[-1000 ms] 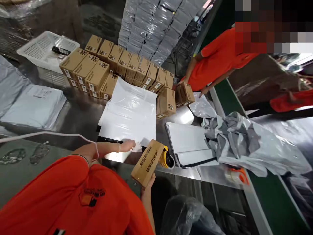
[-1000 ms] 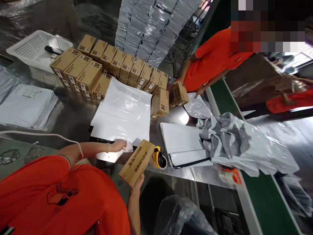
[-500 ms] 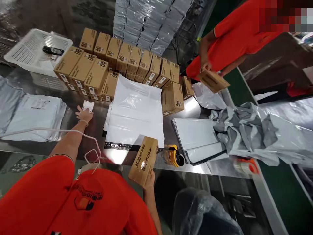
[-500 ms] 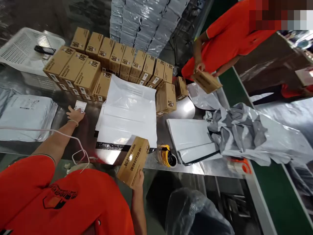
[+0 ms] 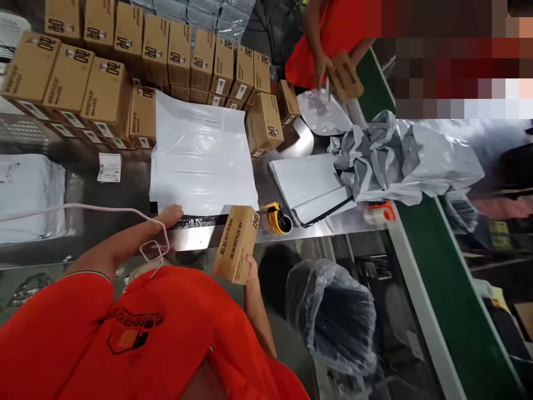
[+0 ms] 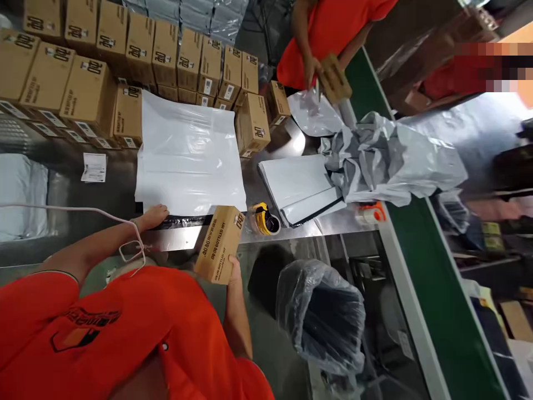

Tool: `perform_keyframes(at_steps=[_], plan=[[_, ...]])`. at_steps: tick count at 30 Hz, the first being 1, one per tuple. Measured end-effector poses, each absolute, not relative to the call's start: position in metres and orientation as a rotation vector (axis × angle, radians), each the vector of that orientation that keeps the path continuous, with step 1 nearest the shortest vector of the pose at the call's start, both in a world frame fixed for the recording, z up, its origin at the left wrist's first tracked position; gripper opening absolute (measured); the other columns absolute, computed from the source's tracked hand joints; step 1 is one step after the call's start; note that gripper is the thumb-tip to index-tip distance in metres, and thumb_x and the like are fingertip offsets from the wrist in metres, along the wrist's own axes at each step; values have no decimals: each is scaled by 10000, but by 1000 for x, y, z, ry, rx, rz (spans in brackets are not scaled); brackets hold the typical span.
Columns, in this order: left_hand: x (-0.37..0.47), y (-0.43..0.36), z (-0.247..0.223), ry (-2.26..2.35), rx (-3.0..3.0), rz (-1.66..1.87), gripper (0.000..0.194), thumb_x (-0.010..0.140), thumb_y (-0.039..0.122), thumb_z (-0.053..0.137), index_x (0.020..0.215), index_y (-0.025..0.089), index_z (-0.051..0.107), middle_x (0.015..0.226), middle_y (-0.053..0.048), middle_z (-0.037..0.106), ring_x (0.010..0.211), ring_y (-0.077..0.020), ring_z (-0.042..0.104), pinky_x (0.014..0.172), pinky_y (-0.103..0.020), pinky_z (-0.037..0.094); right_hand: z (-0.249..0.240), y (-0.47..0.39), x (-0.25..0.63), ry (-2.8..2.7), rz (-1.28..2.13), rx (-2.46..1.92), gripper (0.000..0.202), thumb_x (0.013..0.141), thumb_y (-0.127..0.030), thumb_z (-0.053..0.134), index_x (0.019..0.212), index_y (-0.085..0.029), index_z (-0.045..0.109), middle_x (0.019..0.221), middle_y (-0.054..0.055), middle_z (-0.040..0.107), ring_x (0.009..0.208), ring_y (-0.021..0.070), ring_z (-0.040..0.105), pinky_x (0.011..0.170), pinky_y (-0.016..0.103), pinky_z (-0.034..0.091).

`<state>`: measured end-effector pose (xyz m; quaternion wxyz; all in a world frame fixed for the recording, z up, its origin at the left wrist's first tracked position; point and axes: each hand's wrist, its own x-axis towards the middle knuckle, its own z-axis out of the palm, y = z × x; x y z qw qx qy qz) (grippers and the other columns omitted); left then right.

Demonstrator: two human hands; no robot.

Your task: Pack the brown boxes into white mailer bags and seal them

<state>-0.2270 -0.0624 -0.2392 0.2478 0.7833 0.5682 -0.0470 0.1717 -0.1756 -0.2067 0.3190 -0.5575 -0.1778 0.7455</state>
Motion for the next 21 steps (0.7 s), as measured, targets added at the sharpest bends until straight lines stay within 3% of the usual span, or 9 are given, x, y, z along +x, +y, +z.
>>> perform_keyframes(at_steps=[2,6,11,14,17,21], plan=[[-226,-55,-235,1568,2106,-145,250,1004,78,546,957,104,790,1035,-193,746,990,-308,733,877,-382,568,-203,-173,184,-450,1972,-1477,483,536,-522,850,930,-258,761,841,92,836,925,388,826,796,498,678],[-214,-46,-217,1587,2121,-95,374,1049,100,465,1243,152,780,1227,-155,742,1058,-271,718,888,-346,563,-193,-158,200,-568,2034,-1442,540,543,-361,891,1057,-225,795,927,63,865,820,295,810,776,413,655],[-191,-42,-178,1570,2367,38,332,1016,61,469,1069,153,784,1216,-184,692,1153,-319,645,932,-397,577,-185,-123,184,-805,2284,-1374,611,538,-356,953,1105,-198,792,958,61,867,854,291,820,786,375,642],[-179,-49,-154,1682,2416,60,396,1050,71,441,1273,116,765,1323,-230,675,1142,-342,630,893,-424,586,-185,-103,159,-848,2424,-1381,609,535,-357,966,1090,-178,788,951,67,867,833,281,819,788,361,644],[-173,-69,-137,1670,2411,-8,563,1043,58,456,1550,177,668,1553,-207,622,1226,-346,622,816,-389,606,-185,-83,127,-745,2469,-1427,452,654,-355,933,1029,-163,769,863,61,843,774,247,798,794,350,648],[-169,-111,-130,1581,2444,-107,782,982,-12,450,1712,245,565,1740,-135,545,1322,-336,613,768,-342,656,-181,-50,77,-564,2400,-1406,217,887,-375,790,919,-172,722,718,22,758,664,195,732,722,307,642]])
